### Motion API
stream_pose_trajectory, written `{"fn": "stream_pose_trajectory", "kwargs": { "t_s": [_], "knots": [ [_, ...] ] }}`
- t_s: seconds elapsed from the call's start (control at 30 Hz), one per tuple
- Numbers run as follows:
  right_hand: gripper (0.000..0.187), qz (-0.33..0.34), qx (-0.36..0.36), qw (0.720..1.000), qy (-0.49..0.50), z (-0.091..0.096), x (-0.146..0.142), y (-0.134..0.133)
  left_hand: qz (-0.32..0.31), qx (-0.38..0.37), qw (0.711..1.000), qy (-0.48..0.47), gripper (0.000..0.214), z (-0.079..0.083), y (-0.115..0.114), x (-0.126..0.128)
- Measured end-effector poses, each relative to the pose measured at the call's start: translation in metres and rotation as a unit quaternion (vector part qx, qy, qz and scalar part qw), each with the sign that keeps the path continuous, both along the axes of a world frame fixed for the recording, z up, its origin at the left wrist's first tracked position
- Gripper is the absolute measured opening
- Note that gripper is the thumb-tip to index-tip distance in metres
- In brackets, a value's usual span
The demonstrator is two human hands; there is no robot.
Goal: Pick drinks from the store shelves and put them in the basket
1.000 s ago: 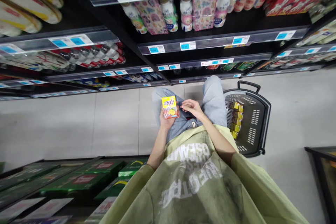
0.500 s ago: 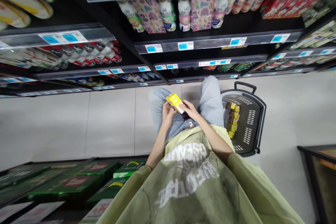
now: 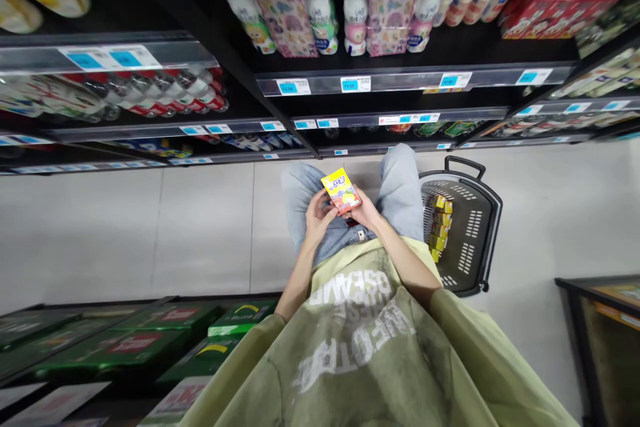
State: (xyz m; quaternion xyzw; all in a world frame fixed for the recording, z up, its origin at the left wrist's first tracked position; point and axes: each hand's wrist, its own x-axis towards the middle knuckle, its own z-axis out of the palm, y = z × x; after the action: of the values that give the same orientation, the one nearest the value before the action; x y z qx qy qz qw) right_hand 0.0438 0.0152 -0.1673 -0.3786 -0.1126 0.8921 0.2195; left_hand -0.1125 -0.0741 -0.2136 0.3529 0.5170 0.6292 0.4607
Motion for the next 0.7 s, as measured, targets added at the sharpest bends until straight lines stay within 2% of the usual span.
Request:
{"fn": "stream_pose_trajectory", "kwargs": {
  "t_s": [0.2, 0.37, 0.5, 0.57, 0.7],
  "knots": [
    [0.055, 0.0, 0.009, 1.0, -0.011, 0.001, 0.001, 0.0, 0.004, 0.01, 1.0, 0.005, 0.069, -0.002, 0.0, 0.0],
    [0.048, -0.006, 0.044, 0.999, -0.026, -0.007, 0.001, -0.001, 0.003, 0.015, 1.0, 0.016, 0.068, -0.003, 0.0, -0.001],
    [0.038, -0.118, 0.134, 0.978, -0.108, -0.015, -0.003, -0.003, 0.007, 0.023, 0.999, 0.027, 0.065, 0.0, 0.001, 0.0],
    [0.048, -0.147, 0.175, 0.964, -0.135, -0.017, -0.005, -0.005, 0.006, 0.012, 0.999, 0.043, 0.06, 0.003, 0.002, 0.001],
    [0.074, -0.077, 0.223, 0.962, -0.136, -0.017, -0.003, -0.006, 0.012, -0.007, 0.999, 0.053, 0.054, 0.007, 0.002, -0.001]
  ]
}}
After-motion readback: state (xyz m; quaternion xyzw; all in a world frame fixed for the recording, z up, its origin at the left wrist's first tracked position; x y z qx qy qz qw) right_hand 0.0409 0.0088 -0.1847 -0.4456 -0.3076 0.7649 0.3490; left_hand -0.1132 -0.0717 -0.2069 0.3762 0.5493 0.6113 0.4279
